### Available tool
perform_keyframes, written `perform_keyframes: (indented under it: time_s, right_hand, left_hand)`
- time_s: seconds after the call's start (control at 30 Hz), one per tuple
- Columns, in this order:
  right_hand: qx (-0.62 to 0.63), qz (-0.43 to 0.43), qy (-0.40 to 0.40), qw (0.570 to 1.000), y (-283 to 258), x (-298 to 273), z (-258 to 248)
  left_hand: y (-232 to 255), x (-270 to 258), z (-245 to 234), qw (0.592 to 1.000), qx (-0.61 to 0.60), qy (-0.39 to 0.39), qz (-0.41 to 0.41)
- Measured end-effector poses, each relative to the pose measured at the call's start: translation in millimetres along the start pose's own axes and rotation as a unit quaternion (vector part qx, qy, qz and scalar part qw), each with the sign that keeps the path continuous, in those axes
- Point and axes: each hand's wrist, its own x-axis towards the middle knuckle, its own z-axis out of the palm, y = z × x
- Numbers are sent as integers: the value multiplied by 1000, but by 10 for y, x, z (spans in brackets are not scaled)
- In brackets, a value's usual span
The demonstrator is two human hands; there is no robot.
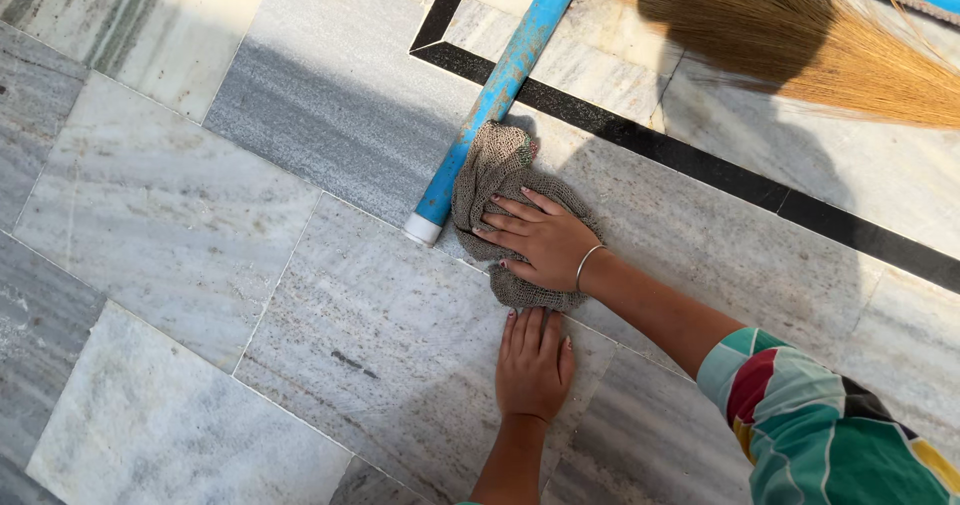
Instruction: The person wipes a tiled floor using a grey cloth. They move the cloth back and forth across the surface, cleaning around furniture legs and a pair of black slides. The person also briefly moves the slides to clean underneath them before continuing to wipe the floor area.
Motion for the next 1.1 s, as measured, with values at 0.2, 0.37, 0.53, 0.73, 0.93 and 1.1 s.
perform_keyframes:
  time_s: [0.2, 0.37, 0.53, 0.73, 0.93, 1.1]
  right_hand:
    - [-6, 258, 130, 957, 1190, -642, -310]
    - [-63, 299, 149, 941, 1354, -878, -434]
    - [-80, 206, 98, 970, 878, -1291, -175]
    - [-73, 468, 160, 866, 911, -2575, 8]
    - [-56, 741, 230, 628, 244, -4964, 570]
    - [-49, 852, 241, 462, -1155, -6358, 1252]
  left_hand:
    - [18, 19, -28, 999, 27, 29, 27]
    - [75, 69, -62, 997, 51, 41, 32]
    - [68, 54, -49, 996, 63, 46, 33]
    - [67, 19, -114, 997, 26, 48, 54]
    - [31, 45, -174, 998, 9, -19, 54]
    - [509, 84, 305, 994, 19, -43, 97]
